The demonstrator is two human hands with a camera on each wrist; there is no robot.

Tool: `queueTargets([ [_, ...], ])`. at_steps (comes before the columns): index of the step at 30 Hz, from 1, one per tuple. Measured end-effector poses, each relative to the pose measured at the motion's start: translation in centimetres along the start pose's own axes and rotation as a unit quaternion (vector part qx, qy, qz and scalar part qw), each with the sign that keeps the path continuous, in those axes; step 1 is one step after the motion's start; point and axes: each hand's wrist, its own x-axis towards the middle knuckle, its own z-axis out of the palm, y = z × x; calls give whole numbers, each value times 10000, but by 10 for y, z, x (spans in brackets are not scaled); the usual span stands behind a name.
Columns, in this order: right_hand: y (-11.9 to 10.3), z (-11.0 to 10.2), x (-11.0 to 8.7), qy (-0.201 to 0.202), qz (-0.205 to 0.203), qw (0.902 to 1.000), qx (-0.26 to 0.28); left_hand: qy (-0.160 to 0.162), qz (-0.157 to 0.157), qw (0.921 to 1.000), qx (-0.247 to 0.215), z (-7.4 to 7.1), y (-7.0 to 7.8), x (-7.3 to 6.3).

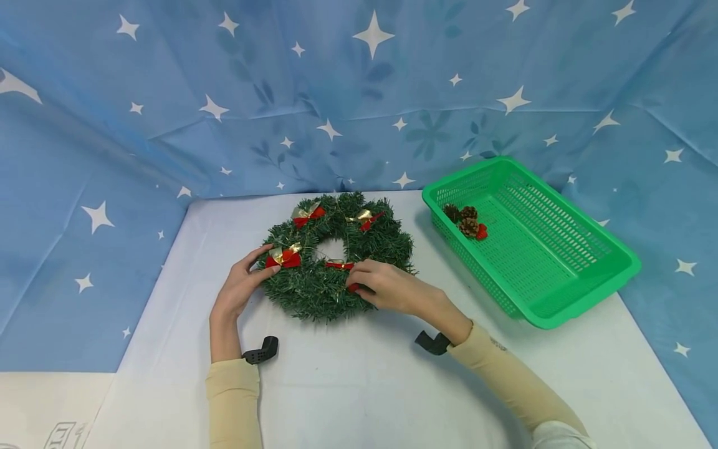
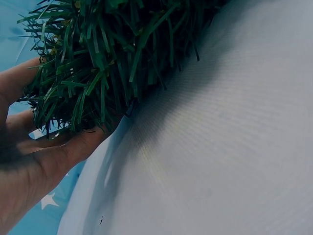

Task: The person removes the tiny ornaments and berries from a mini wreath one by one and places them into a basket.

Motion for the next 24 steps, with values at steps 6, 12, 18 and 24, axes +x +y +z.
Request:
queueTargets([
  [6,-2,2,1,-223,60,9996,-142,7,-15,10000,10,0,0,1],
  [12,-4,4,3,-292,16,9992,-263,6,-3,10000,10,0,0,1],
  [18,-4,7,5,-442,54,9978,-483,0,14,10000,-32,1,1,0],
  [24,-6,7,5,-488,70,9968,-621,1,31,10000,11,2,2,0],
])
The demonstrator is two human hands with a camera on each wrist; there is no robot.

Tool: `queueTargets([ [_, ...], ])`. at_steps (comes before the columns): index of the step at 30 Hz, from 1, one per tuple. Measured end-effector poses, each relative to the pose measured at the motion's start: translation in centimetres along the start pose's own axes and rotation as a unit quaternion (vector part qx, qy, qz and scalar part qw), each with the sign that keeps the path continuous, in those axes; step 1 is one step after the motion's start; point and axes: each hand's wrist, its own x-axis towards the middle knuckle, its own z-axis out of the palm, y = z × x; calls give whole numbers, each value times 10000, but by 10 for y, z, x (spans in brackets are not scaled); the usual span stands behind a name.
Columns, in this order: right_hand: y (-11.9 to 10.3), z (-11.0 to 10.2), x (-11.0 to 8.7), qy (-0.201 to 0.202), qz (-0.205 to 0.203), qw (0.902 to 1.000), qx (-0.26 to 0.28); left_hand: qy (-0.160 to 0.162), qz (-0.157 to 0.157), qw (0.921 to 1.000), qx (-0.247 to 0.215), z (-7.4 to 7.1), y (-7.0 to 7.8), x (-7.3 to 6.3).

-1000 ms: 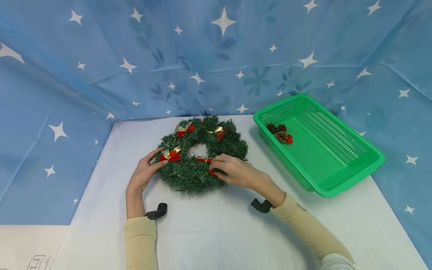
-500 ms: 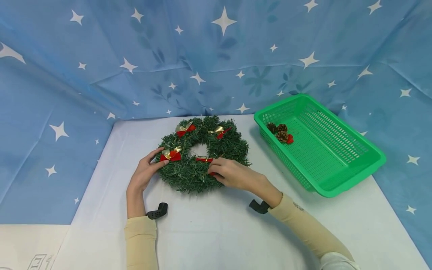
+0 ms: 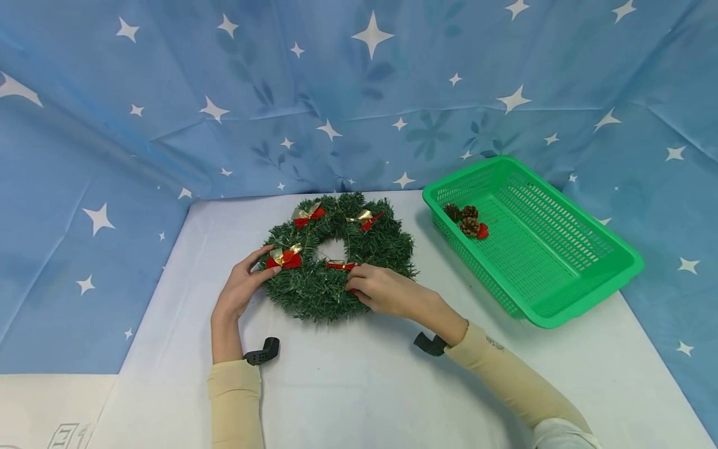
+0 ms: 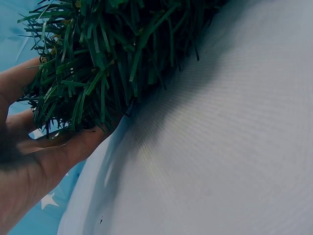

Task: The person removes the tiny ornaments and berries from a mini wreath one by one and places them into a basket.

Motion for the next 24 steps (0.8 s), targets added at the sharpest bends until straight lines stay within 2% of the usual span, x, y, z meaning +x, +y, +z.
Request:
queueTargets([
  [9,0,-3,-1,95,-74,9999,-74,-11,2,10000,81,0,0,0],
  [24,6,-9,-4,569,-251,9980,-80,-18,16,10000,7,0,1,-2],
])
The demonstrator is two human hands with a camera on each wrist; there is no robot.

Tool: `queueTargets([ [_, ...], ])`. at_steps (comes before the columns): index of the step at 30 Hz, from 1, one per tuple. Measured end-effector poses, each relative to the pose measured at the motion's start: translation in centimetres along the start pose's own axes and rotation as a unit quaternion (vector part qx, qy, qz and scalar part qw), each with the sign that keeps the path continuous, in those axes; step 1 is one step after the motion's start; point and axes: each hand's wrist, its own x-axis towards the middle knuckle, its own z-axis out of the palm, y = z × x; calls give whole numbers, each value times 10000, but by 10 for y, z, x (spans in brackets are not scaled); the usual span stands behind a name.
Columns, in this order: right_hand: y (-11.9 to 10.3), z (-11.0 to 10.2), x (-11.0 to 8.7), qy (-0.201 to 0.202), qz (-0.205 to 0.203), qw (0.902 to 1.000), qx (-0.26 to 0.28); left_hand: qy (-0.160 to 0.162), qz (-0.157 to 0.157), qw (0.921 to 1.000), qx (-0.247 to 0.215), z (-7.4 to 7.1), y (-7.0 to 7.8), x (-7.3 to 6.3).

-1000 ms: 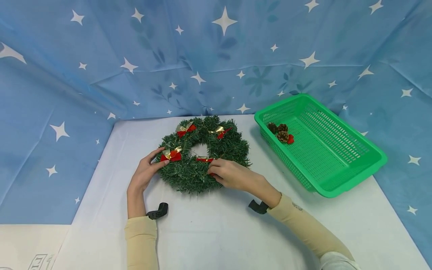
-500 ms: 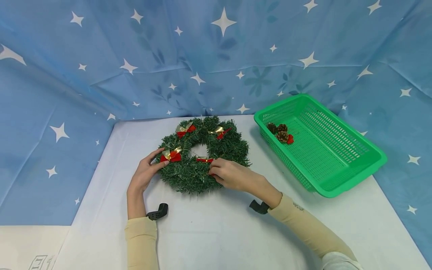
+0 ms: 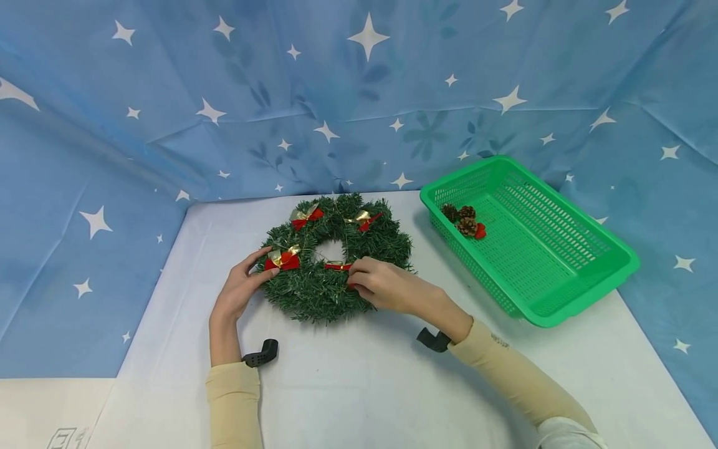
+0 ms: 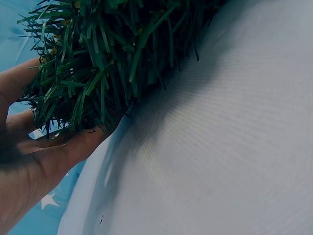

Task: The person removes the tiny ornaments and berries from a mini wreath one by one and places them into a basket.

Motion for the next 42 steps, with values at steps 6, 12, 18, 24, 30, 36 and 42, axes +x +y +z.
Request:
queueTargets([
  [6,4,-5,0,27,65,10000,14,3,4,10000,81,-1,-1,1],
  [12,10,-11,-2,55,50,10000,-10,30,-18,9999,108,-1,0,0],
  [18,17,-17,-6,58,128,9998,-122,30,-38,9999,102,-1,-1,1],
  [24,25,-23,-10,145,156,9997,-138,10,-31,10000,59,-1,-1,1],
  [30,31,-28,-12,89,298,9995,-67,-19,7,10000,-57,0,0,1],
  [36,35,-36,-16,-5,462,9989,-24,-38,5,10000,-53,0,0,1],
  [42,40,-42,-20,-58,502,9987,15,-16,-8,10000,-29,-1,1,0],
])
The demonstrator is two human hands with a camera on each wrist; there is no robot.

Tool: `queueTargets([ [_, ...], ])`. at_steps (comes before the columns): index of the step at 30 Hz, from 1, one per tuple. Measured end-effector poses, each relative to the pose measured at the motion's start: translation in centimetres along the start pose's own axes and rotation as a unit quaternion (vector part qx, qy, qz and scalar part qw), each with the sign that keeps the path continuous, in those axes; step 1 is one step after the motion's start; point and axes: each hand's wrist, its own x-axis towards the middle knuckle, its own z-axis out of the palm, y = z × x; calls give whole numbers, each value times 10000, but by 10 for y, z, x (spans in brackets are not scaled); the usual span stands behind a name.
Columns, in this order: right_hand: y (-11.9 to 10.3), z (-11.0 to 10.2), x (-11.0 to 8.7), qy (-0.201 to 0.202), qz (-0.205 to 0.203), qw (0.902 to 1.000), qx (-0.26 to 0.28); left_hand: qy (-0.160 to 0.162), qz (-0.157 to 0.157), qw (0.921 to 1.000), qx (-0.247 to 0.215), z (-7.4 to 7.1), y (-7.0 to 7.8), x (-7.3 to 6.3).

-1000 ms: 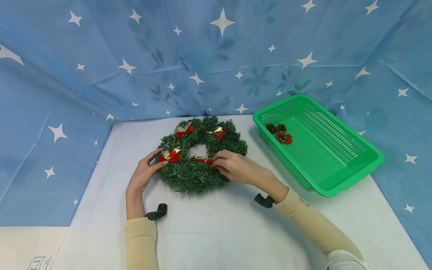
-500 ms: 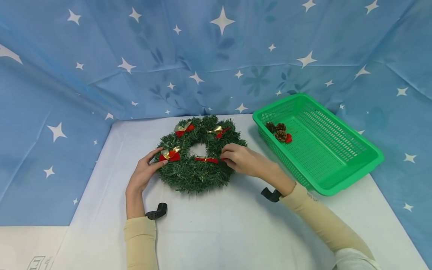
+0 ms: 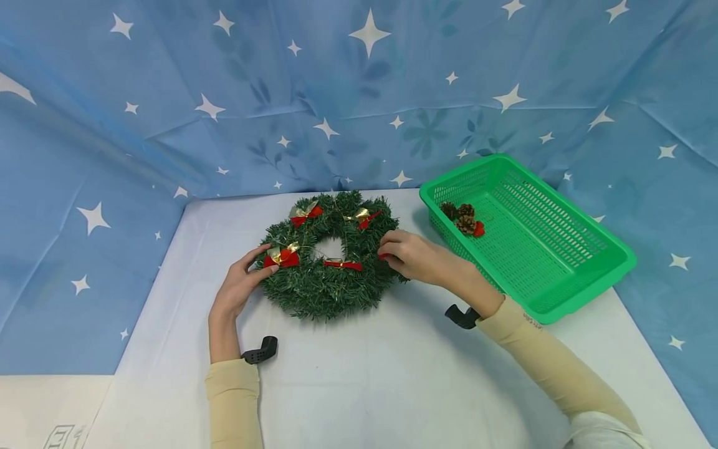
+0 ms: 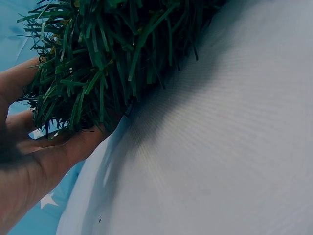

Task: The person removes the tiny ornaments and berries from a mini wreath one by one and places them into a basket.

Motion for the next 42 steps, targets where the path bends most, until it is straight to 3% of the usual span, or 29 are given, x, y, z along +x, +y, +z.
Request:
queueTargets([
  [27,30,-41,-13,-147,570,9977,343,-24,-14,10000,-65,1,1,0],
  [42,47,-58,-20,-36,857,9959,298,-25,-41,10000,69,-1,-3,1],
])
